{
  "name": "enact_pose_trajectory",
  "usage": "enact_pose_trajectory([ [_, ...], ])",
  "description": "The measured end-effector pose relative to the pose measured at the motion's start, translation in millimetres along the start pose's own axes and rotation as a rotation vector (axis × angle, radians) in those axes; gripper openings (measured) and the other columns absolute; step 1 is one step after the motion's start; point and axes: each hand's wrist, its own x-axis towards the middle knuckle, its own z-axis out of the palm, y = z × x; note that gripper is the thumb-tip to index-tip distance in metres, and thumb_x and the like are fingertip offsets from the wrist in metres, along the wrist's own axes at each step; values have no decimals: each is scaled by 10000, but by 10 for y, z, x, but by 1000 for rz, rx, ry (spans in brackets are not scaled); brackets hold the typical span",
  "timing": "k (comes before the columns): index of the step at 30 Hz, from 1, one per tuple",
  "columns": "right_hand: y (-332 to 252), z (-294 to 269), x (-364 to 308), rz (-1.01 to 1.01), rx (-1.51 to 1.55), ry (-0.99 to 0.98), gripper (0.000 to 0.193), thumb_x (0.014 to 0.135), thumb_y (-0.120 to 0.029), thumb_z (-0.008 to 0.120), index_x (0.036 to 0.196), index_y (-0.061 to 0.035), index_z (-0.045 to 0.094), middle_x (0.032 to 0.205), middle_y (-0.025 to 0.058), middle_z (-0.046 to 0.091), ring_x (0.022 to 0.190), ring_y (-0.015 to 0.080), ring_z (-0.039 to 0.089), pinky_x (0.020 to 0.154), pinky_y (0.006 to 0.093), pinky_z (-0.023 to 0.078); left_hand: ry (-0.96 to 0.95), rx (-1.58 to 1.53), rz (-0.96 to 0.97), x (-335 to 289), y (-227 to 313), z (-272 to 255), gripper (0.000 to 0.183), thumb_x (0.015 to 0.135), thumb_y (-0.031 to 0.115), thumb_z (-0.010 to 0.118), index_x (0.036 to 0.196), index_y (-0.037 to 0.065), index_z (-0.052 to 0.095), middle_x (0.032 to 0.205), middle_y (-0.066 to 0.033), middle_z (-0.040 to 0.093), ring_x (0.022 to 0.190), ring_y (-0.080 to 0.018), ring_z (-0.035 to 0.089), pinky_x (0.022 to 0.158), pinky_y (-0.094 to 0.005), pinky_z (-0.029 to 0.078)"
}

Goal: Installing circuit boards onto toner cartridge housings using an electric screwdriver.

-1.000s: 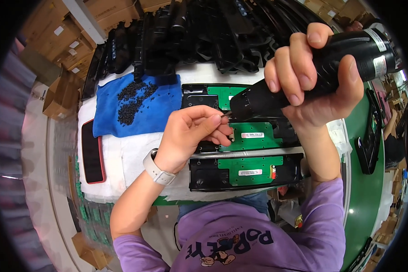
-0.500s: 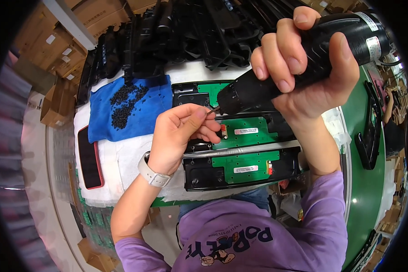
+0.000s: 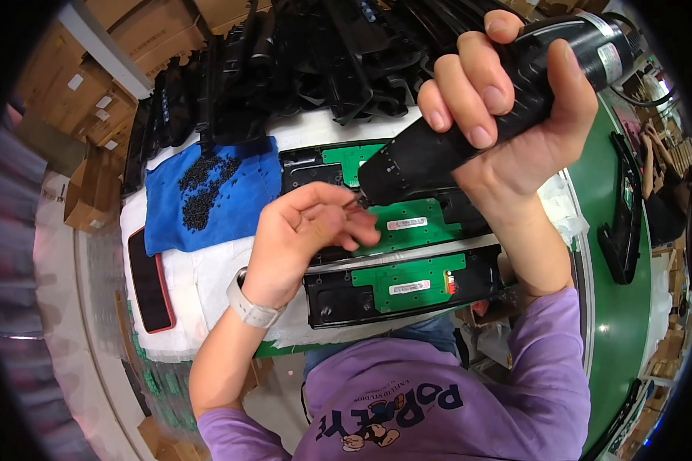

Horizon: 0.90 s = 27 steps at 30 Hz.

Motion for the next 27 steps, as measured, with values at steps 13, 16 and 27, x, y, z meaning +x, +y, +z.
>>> enact_pose_trajectory([
  [13, -35, -104, -281, 228, -568, 151, 278, 819, -260, 504, 932, -13, 442, 540, 23, 410, 374, 104, 375, 391, 241, 321, -301, 1451, 584, -36, -118, 236, 639, 628, 418, 723, 1059, -14, 532, 1106, -157, 531, 1105, -331, 488, 906, -401, 404],
  [16, -28, -113, -287, 237, -577, 150, 268, 815, -242, 508, 931, -9, 446, 542, 31, 418, 377, 109, 382, 390, 242, 323, -313, 1483, 583, -44, -125, 245, 624, 637, 423, 710, 1044, -15, 533, 1111, -153, 522, 1118, -329, 478, 904, -399, 408],
  [27, -18, -30, -280, 311, -669, 118, 271, 784, -230, 537, 909, -15, 428, 549, 38, 420, 380, 109, 371, 380, 243, 308, -327, 1521, 572, -37, -152, 266, 592, 626, 400, 709, 1001, -26, 539, 1090, -149, 521, 1117, -320, 469, 888, -385, 433],
])
